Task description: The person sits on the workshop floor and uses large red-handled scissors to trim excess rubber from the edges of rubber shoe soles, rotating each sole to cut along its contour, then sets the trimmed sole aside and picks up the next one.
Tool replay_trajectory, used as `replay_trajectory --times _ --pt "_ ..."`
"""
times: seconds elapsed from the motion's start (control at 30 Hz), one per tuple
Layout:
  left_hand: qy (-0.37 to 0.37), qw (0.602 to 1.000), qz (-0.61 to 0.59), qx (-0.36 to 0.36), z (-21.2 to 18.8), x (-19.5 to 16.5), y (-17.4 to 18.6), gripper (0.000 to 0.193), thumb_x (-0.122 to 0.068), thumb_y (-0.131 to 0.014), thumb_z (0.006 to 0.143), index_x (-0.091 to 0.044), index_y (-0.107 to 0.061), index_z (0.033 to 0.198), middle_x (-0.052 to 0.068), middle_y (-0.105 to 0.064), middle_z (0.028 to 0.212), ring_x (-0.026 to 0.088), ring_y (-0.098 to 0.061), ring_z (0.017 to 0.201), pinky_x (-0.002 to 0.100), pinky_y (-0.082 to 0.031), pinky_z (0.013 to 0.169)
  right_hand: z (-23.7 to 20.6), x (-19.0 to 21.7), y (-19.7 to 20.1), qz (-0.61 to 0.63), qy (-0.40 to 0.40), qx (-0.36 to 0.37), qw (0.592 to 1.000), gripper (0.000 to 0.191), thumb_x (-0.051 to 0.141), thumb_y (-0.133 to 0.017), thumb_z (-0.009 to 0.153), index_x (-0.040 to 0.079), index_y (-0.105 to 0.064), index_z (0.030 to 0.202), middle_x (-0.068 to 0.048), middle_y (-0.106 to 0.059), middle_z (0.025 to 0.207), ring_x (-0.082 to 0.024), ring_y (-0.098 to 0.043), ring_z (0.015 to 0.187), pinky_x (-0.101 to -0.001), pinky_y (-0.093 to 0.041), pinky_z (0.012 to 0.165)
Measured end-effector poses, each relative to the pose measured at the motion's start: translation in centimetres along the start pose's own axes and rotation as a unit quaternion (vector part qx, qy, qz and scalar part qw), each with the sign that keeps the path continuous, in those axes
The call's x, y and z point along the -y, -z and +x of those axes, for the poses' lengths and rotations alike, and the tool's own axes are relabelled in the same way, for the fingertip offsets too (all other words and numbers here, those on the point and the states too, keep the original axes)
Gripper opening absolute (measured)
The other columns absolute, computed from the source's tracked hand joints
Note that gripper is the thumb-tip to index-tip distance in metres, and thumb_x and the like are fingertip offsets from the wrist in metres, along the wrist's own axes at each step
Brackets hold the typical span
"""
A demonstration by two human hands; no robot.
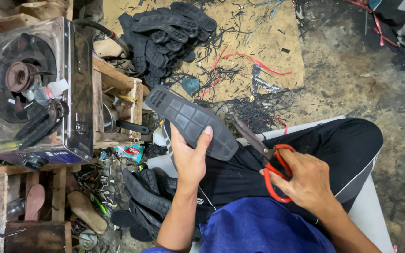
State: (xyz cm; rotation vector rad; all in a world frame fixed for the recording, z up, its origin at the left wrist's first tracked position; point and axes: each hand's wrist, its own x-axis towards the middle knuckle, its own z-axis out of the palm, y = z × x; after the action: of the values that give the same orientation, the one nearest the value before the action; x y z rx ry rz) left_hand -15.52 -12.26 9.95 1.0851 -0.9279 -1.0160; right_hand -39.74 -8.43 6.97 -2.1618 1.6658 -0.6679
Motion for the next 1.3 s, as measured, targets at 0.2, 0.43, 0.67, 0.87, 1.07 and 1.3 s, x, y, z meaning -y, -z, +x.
replay_trajectory --times 0.2,0.43,0.67,0.87,1.07,1.3 --pt "0.001 0.999 0.048 0.015 -1.5 -0.6 -1.0 0.055 0.004 -0.068 0.095 0.0 -0.043 0.144 0.006 -0.063 0.114 0.013 -0.062 0.103 0.027 -0.051 0.096 0.6 1.1 0.1 -0.081 0.059 -0.064 0.993 0.055 0.051 -0.085 0.064 0.008 -0.07 0.095 -0.006 -0.068 0.075 -0.027 -0.057 0.058 -0.0381 -0.043 0.056" --pt "0.023 0.999 0.019 0.017 -1.8 0.4 -0.3 0.055 0.002 -0.068 0.096 0.001 -0.044 0.145 0.005 -0.065 0.116 0.013 -0.063 0.105 0.029 -0.051 0.098 1.0 0.4 -0.4 -0.067 0.075 -0.045 0.994 0.054 0.048 -0.087 0.065 0.008 -0.071 0.097 -0.005 -0.066 0.067 -0.027 -0.059 0.056 -0.0375 -0.045 0.056" --pt "0.018 0.998 -0.065 0.007 -0.3 1.4 1.1 0.04 0.005 -0.065 0.101 0.007 -0.053 0.139 0.009 -0.068 0.121 0.012 -0.064 0.11 0.027 -0.051 0.101 1.3 0.5 -0.1 -0.034 0.073 -0.035 0.996 0.059 0.048 -0.085 0.062 0.006 -0.071 0.101 -0.009 -0.069 0.077 -0.029 -0.061 0.063 -0.0396 -0.047 0.062" --pt "0.018 0.999 -0.011 0.027 -1.4 0.5 0.0 0.045 0.006 -0.067 0.097 0.004 -0.049 0.138 0.009 -0.069 0.12 0.012 -0.066 0.11 0.026 -0.052 0.098 1.9 1.7 0.5 -0.049 0.058 -0.011 0.997 0.058 0.051 -0.085 0.061 0.008 -0.069 0.096 -0.009 -0.07 0.082 -0.03 -0.063 0.068 -0.0399 -0.046 0.064" --pt "0.024 0.999 0.0 0.043 -2.0 0.1 -0.4 0.048 0.005 -0.067 0.096 0.003 -0.048 0.14 0.009 -0.069 0.121 0.012 -0.066 0.11 0.026 -0.053 0.097 2.5 1.6 0.8 -0.038 0.093 -0.024 0.995 0.058 0.054 -0.082 0.066 0.007 -0.069 0.096 -0.01 -0.069 0.079 -0.03 -0.06 0.063 -0.0404 -0.045 0.061" --pt "0.051 0.997 -0.022 0.045 -1.8 0.1 0.2 0.045 0.006 -0.068 0.095 0.004 -0.05 0.137 0.009 -0.069 0.118 0.012 -0.067 0.106 0.025 -0.055 0.094 2.4 0.9 0.2 0.024 0.103 -0.002 0.994 0.055 0.052 -0.083 0.066 0.005 -0.067 0.088 -0.011 -0.058 0.058 -0.031 -0.06 0.054 -0.0423 -0.047 0.054"
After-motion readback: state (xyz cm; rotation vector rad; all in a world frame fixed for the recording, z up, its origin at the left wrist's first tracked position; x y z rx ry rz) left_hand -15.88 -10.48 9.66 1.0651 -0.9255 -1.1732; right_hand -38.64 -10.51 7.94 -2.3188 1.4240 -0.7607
